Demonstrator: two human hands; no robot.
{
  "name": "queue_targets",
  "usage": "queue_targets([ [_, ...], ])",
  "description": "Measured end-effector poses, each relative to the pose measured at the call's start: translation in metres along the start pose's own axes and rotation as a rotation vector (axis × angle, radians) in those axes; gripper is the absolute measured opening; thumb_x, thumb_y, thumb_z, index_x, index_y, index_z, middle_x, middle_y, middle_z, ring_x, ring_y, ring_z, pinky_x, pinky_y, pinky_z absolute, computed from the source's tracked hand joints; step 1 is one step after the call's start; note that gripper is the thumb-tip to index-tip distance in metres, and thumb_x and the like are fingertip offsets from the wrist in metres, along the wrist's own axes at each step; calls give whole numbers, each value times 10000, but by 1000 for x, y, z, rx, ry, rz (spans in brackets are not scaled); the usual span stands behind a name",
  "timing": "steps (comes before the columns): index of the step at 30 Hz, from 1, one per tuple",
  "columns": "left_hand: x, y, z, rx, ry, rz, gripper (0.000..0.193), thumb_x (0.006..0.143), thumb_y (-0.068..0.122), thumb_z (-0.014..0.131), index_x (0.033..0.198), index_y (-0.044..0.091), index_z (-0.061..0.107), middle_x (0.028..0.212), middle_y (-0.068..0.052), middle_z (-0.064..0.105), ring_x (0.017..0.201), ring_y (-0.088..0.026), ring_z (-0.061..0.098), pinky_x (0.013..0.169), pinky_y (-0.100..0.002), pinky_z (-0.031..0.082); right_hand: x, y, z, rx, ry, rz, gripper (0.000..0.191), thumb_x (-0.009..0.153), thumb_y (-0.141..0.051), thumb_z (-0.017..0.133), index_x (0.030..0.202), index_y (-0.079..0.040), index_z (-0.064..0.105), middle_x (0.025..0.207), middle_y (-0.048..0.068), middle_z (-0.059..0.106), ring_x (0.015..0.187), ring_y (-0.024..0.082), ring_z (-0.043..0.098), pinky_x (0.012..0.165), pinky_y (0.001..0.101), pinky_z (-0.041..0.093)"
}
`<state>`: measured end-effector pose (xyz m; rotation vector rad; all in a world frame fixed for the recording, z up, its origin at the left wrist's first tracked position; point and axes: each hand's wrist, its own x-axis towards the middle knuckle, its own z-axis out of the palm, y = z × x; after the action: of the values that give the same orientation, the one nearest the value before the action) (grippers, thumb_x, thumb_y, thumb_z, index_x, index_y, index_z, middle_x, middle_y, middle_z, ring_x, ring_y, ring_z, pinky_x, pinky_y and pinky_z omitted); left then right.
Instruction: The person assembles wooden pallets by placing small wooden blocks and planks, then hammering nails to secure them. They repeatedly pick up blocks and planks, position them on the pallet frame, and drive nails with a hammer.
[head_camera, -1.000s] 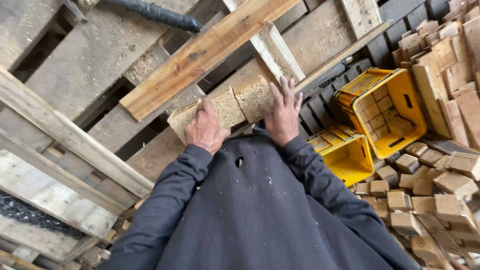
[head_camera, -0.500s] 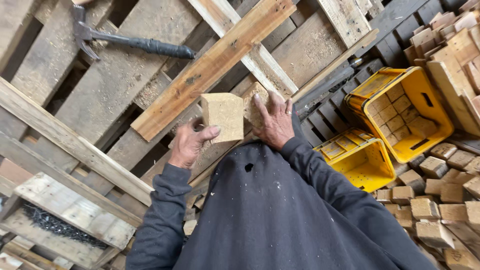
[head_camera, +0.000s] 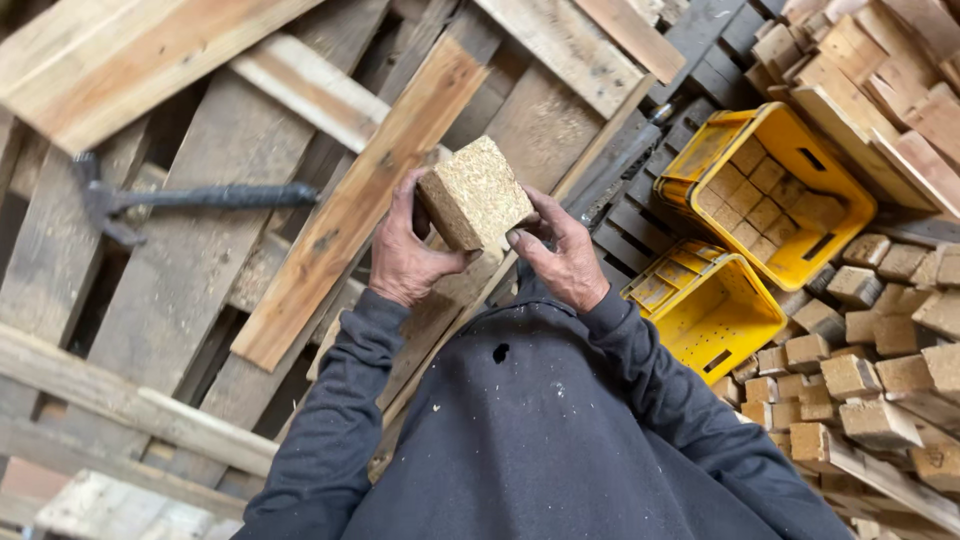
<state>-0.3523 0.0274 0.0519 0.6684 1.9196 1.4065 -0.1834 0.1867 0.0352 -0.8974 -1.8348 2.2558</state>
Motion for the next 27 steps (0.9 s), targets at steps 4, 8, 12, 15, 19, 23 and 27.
queue_targets([
  [4,46,13,19,84,-121,-113,1047,605,234,962,1493,123,419,1289,-98,655,1109,-181,683,859,-339,629,4,-6,-30,87,52,5,700,979,-72,667,1594,3,340,1310,114,645,1190,162,614,1048,313,509],
  [8,72,3,44,395,-141,-62,1023,636,477,972,1411,19,486,1184,-139,702,1000,-200,712,865,-338,589,17,-2,-60,-21,133,50,708,994,-93,647,1606,-17,299,1279,118,643,1136,157,617,998,303,528],
  [12,92,-25,78,538,-150,-473,766,822,657,790,1030,-75,709,867,-163,705,782,-244,685,734,-373,530,39,15,-82,-121,202,36,579,1034,-82,598,1571,-60,384,1324,105,630,1056,175,603,932,296,520],
  [15,110,-42,96,312,-164,-658,570,874,577,674,770,23,763,671,-58,729,663,-197,681,711,-354,527,45,26,-97,-562,228,-221,469,1002,44,563,1459,-62,579,1430,165,593,1302,286,604,1096,357,490],
  [19,109,-51,103,-15,-84,-781,578,1017,476,674,876,-84,691,684,-139,467,693,-299,403,672,-481,345,34,33,-107,-667,260,-144,413,980,38,588,1384,-35,637,1283,184,599,1179,338,598,1034,393,476],
  [23,108,-49,100,135,4,-295,581,979,479,721,1191,-32,542,1093,-112,592,978,-214,613,822,-363,518,35,39,-103,-287,218,28,327,1064,-21,549,1377,-21,643,1142,135,595,1029,216,672,930,306,582],
  [27,139,-36,101,-90,-125,-251,471,1015,448,543,1193,13,579,1098,-84,605,973,-221,604,833,-368,517,67,38,-105,-241,276,206,298,1040,-90,575,1308,-26,689,997,80,643,719,138,625,635,264,600],
])
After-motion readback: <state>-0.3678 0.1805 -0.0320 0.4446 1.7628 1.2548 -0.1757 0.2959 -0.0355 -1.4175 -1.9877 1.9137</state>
